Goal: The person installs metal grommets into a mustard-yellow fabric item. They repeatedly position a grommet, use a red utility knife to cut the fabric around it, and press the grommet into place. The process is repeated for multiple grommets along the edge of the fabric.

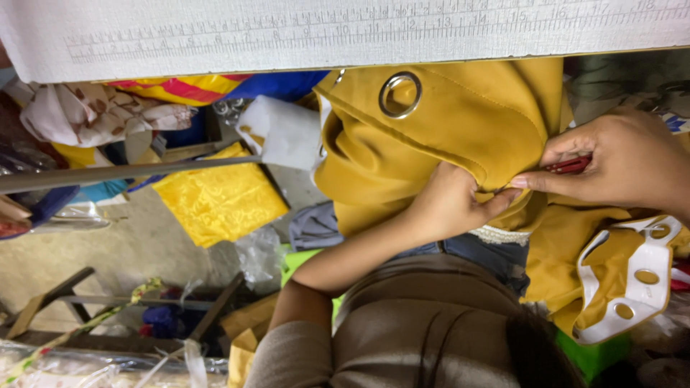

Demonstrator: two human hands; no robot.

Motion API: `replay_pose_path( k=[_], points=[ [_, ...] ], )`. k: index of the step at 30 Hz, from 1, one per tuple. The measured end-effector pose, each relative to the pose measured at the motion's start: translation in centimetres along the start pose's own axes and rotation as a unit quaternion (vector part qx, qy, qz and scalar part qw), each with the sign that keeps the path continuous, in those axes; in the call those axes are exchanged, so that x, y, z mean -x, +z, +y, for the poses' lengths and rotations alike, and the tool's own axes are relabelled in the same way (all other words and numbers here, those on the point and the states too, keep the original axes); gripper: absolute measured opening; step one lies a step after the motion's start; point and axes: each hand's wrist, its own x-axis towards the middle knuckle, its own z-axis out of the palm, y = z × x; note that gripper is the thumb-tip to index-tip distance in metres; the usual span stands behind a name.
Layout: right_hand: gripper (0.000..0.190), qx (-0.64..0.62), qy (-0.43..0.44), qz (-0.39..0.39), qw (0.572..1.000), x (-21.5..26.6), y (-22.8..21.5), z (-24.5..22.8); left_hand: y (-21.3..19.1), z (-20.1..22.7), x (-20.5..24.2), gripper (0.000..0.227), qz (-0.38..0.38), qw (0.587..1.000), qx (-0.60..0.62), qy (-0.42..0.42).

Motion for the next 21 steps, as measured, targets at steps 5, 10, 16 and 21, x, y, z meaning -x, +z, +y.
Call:
replay_pose_path(
  k=[5, 10, 16, 21],
  points=[
    [0.041, 0.095, 0.032, -0.068, 0.993, -0.5, -0.3, -0.3, 0.2, -0.4, -0.1, 0.031, -0.021, 0.999, -0.016, -0.018],
    [0.053, 0.261, -0.013, -0.195, 0.945, -0.8, -2.1, 0.5, -0.9, 0.1, -0.3, 0.034, -0.086, 0.994, 0.06, -0.019],
    [0.024, -0.101, -0.046, 0.023, 0.994, -0.5, -3.0, 3.1, -0.2, -0.9, 0.1, 0.01, 0.032, 0.973, 0.227, 0.02],
    [0.034, -0.245, -0.086, 0.239, 0.936, -8.3, 1.8, 10.3, -0.5, -0.8, 0.5, 0.025, 0.157, 0.877, 0.415, -0.183]
  ],
)
